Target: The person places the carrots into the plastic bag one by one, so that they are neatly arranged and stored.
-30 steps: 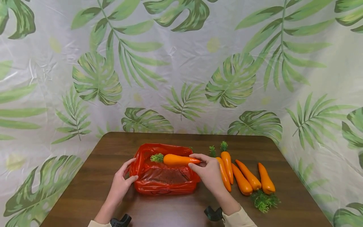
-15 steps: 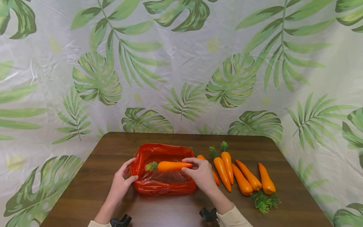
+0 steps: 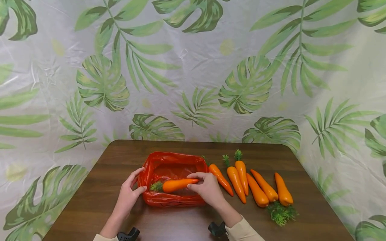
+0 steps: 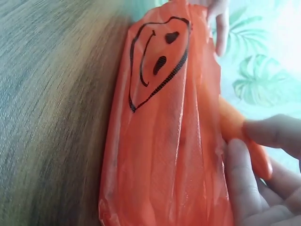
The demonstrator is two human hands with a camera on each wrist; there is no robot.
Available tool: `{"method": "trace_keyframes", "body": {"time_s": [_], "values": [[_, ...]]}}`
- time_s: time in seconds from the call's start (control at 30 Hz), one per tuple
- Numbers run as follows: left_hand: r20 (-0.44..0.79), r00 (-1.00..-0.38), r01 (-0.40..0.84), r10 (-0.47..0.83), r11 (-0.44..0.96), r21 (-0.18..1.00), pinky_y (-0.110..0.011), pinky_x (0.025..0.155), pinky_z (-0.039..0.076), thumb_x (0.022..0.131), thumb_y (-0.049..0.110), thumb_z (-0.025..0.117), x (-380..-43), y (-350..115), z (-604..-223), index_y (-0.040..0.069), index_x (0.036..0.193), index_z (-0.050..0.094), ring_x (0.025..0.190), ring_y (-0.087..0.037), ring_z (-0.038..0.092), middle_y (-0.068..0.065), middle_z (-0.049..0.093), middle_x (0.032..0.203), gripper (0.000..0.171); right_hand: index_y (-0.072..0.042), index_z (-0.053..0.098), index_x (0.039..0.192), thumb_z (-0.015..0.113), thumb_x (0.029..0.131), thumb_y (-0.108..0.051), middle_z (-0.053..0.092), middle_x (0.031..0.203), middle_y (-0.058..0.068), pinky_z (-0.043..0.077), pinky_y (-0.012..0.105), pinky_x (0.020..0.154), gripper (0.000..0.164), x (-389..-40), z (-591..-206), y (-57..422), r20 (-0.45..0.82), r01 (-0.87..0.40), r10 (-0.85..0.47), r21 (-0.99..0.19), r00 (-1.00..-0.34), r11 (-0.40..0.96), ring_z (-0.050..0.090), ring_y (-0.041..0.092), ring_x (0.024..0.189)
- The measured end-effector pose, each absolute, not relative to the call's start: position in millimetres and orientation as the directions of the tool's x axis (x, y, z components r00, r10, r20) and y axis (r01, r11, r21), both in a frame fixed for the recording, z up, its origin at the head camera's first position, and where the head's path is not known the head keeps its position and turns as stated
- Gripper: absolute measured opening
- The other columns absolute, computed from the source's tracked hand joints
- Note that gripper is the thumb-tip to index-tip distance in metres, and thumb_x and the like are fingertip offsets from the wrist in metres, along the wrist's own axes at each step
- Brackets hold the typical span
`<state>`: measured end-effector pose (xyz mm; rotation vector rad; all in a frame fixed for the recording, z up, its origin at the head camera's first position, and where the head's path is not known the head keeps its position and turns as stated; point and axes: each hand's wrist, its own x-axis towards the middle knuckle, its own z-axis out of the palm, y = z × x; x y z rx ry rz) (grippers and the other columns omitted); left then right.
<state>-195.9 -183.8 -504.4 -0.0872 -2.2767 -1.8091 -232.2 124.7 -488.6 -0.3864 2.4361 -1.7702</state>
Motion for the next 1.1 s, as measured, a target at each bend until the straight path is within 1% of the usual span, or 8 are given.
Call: {"method": "trace_keyframes", "body": {"time_s": [0.07,0.17,0.33,0.47,0.67,0.8,0.97,1.1], "values": [[0.223,-0.971,0.195,-0.092,0.243,0.950,-0.058,0.103,0.043,0.086,-0.006,0.068,-196,-184,-505,0.015,0.145,0.052,0.136,-0.038,0.043,-0.012,0.050,0.149,0.065,-0.011,0.077,0.110,0.083,0.083,-0.014,0.073,0.095,0.007,0.057,0.030,0.062,0.028,-232,-489,124,0.072,-0.175,-0.299,-0.927,-0.951,0.332,0.068,0.023,0.073],[0.228,-0.970,0.201,-0.089,0.239,0.950,-0.057,0.102,0.045,0.086,-0.007,0.068,-197,-183,-505,0.015,0.145,0.052,0.136,-0.038,0.044,-0.012,0.050,0.149,0.064,-0.010,0.076,0.111,0.082,0.083,-0.013,0.073,0.099,0.007,0.056,0.029,0.062,0.028,-233,-489,123,0.093,-0.229,-0.350,-0.899,-0.932,0.372,0.068,0.019,0.075],[0.211,-0.973,0.185,-0.096,0.232,0.955,-0.056,0.103,0.044,0.086,-0.007,0.069,-196,-183,-504,0.017,0.144,0.053,0.136,-0.037,0.044,-0.010,0.050,0.149,0.065,-0.013,0.077,0.109,0.081,0.083,-0.012,0.073,0.103,0.001,0.055,0.029,0.068,0.026,-235,-489,122,0.126,-0.318,-0.395,-0.822,-0.910,0.472,0.064,0.014,0.081],[0.184,-0.978,0.156,-0.102,0.236,0.959,-0.057,0.104,0.042,0.086,-0.009,0.067,-195,-182,-501,0.014,0.146,0.051,0.137,-0.038,0.042,-0.012,0.048,0.150,0.066,-0.016,0.077,0.108,0.081,0.083,-0.011,0.073,0.102,-0.002,0.055,0.028,0.074,0.026,-237,-490,121,0.122,-0.361,-0.428,-0.762,-0.896,0.538,0.064,0.011,0.084],[0.192,-0.977,0.166,-0.095,0.229,0.959,-0.057,0.100,0.046,0.086,-0.012,0.064,-183,-175,-477,0.006,0.145,0.051,0.135,-0.043,0.043,-0.018,0.048,0.149,0.063,-0.021,0.077,0.105,0.081,0.083,-0.010,0.073,0.099,-0.007,0.056,0.034,0.077,0.026,-238,-492,121,0.147,-0.432,-0.477,-0.698,-0.867,0.570,0.066,0.014,0.085],[0.222,-0.972,0.198,-0.079,0.235,0.952,-0.056,0.096,0.050,0.086,-0.011,0.064,-178,-173,-469,0.002,0.144,0.050,0.133,-0.047,0.043,-0.022,0.047,0.148,0.061,-0.020,0.077,0.105,0.080,0.082,-0.008,0.073,0.099,-0.009,0.057,0.037,0.079,0.026,-237,-493,120,0.154,-0.484,-0.524,-0.653,-0.838,0.583,0.067,0.015,0.088],[0.205,-0.975,0.185,-0.081,0.210,0.960,-0.053,0.094,0.052,0.086,-0.012,0.064,-176,-173,-466,0.003,0.144,0.051,0.132,-0.044,0.045,-0.021,0.049,0.147,0.061,-0.020,0.077,0.105,0.079,0.081,-0.008,0.071,0.099,-0.012,0.056,0.034,0.080,0.028,-236,-494,119,0.136,-0.508,-0.549,-0.604,-0.825,0.614,0.065,0.009,0.089],[0.193,-0.978,0.173,-0.085,0.196,0.965,-0.052,0.093,0.053,0.085,-0.013,0.065,-177,-173,-466,0.004,0.143,0.052,0.133,-0.042,0.046,-0.019,0.050,0.147,0.062,-0.021,0.078,0.106,0.080,0.081,-0.009,0.071,0.100,-0.013,0.055,0.035,0.084,0.028,-237,-496,118,0.115,-0.519,-0.562,-0.567,-0.819,0.640,0.064,0.008,0.092]]}}
